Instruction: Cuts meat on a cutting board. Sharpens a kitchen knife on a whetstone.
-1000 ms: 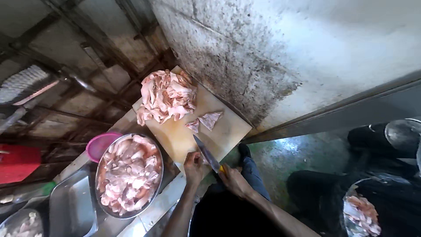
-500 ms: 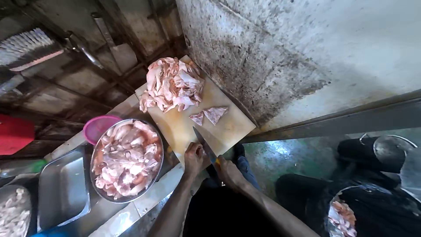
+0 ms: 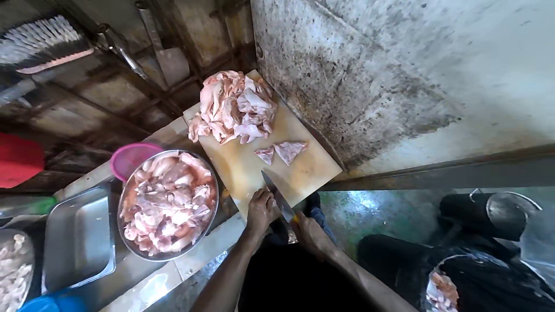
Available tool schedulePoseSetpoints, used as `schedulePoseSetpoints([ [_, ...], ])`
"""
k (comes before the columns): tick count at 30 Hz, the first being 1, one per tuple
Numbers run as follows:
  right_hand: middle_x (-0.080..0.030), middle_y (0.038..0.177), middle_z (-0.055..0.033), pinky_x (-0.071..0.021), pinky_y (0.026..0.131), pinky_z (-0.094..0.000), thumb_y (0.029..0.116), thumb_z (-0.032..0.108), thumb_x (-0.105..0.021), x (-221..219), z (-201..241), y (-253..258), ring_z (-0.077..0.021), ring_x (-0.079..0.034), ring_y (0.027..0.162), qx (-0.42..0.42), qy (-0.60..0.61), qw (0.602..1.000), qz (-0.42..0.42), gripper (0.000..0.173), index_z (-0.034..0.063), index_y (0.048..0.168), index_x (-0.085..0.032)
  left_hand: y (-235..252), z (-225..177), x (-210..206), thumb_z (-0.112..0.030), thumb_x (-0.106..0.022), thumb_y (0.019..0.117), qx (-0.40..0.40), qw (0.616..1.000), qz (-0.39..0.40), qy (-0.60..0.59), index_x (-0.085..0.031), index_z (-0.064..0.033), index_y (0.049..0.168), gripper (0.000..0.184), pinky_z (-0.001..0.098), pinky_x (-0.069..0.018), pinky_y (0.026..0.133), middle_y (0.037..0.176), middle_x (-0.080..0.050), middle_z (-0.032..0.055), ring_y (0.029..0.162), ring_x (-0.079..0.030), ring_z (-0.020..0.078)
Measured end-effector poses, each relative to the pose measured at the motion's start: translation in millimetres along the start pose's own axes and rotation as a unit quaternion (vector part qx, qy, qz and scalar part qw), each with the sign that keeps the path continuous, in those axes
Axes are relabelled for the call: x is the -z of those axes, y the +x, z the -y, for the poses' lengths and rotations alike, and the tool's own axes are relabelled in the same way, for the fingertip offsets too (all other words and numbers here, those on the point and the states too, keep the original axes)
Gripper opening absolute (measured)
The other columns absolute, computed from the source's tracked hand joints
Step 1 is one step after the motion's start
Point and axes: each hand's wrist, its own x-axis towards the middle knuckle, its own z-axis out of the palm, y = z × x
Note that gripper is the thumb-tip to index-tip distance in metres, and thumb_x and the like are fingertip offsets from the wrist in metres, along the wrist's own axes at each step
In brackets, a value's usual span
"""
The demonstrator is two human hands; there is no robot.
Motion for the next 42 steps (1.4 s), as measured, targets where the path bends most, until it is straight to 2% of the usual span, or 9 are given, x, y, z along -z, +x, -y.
schedulePoseSetpoints([
  [6,-0.068,0.108,-0.0193,-0.0571,0.088,-0.053,0.1087,0.037,-0.043,6,20,21,-0.0358,-0.07,0.102,-0.001,-0.016,1.0,-0.003,0.039,0.0059,0.131,-0.053,-2,5,5,-0.012,-0.07,0.0944,-0.009,1.0,0.007,-0.018,-0.075,-0.007,0.102,0.01,0.0327,-0.0606,0.09,0.105,-0.07,0.0085,0.097,-0.07,0.0165],
  [10,-0.07,0.109,-0.0218,-0.057,0.088,-0.0575,0.1073,0.039,-0.043,1,-5,-6,-0.0398,-0.071,0.102,-0.026,-0.041,0.999,-0.002,0.046,0.0076,0.141,-0.049,-1,-1,2,-0.014,-0.068,0.0972,-0.002,1.0,0.022,0.018,-0.076,-0.0066,0.102,0.012,0.0346,-0.0572,0.097,0.109,-0.071,0.0092,0.105,-0.069,0.0204],
  [14,-0.07,0.105,-0.0222,-0.0572,0.085,-0.0582,0.1069,0.04,-0.045,-5,-28,-37,-0.0413,-0.071,0.1,-0.055,-0.069,0.996,0.017,0.043,0.0081,0.136,-0.051,-2,0,0,-0.014,-0.067,0.0972,-0.014,0.999,0.015,0.031,-0.076,-0.0074,0.1,0.011,0.0355,-0.0569,0.097,0.107,-0.071,0.0085,0.105,-0.068,0.0218],
  [21,-0.068,0.114,-0.023,-0.0571,0.09,-0.0559,0.1095,0.036,-0.042,-2,34,17,-0.041,-0.07,0.106,-0.018,-0.08,0.997,-0.006,0.045,0.0031,0.14,-0.047,0,-3,7,-0.009,-0.066,0.0971,0.0,0.999,0.021,0.043,-0.075,-0.0035,0.101,0.011,0.0393,-0.0558,0.1,0.113,-0.071,0.0117,0.11,-0.068,0.025],
  [25,-0.069,0.112,-0.0231,-0.058,0.087,-0.0569,0.1095,0.036,-0.04,-4,25,7,-0.0422,-0.071,0.103,-0.02,-0.112,0.994,-0.002,0.045,0.0047,0.142,-0.044,0,-4,2,-0.01,-0.065,0.0968,0.016,0.998,0.003,0.069,-0.075,-0.0043,0.1,0.013,0.038,-0.0566,0.098,0.11,-0.072,0.0109,0.106,-0.069,0.0237],
  [30,-0.07,0.105,-0.024,-0.059,0.079,-0.0585,0.1096,0.027,-0.036,-2,-3,-39,-0.0447,-0.072,0.096,-0.04,-0.169,0.985,0.012,0.037,0.0051,0.138,-0.045,-2,-9,-2,-0.012,-0.065,0.0963,0.036,0.997,-0.008,0.063,-0.076,-0.0057,0.101,0.013,0.0372,-0.0583,0.093,0.108,-0.072,0.0106,0.102,-0.07,0.0238],
  [37,-0.065,0.121,-0.0248,-0.0588,0.086,-0.0576,0.105,0.008,-0.043,-13,48,32,-0.044,-0.07,0.105,-0.01,-0.179,0.984,-0.016,0.051,0.0064,0.154,-0.031,-10,-7,-2,-0.011,-0.062,0.0976,0.024,0.998,-0.018,0.05,-0.076,-0.0041,0.104,0.017,0.0356,-0.0569,0.098,0.112,-0.073,0.0123,0.106,-0.07,0.0236],
  [40,-0.068,0.118,-0.0244,-0.0573,0.088,-0.0589,0.1082,0.024,-0.042,-3,30,41,-0.0432,-0.07,0.106,0.028,-0.143,0.989,-0.012,0.048,0.0094,0.154,-0.036,-16,-6,-6,-0.009,-0.06,0.0968,0.009,0.997,-0.044,0.058,-0.075,-0.005,0.099,0.016,0.0353,-0.0573,0.097,0.109,-0.072,0.0126,0.105,-0.07,0.024],
  [42,-0.068,0.112,-0.0238,-0.0557,0.09,-0.0586,0.108,0.036,-0.046,15,9,52,-0.0413,-0.069,0.105,0.087,-0.088,0.992,0.011,0.046,0.0075,0.144,-0.046,-19,-6,-9,-0.008,-0.06,0.0961,0.018,0.997,-0.063,0.05,-0.074,-0.0055,0.1,0.015,0.0356,-0.0584,0.094,0.106,-0.071,0.0127,0.103,-0.07,0.0244],
])
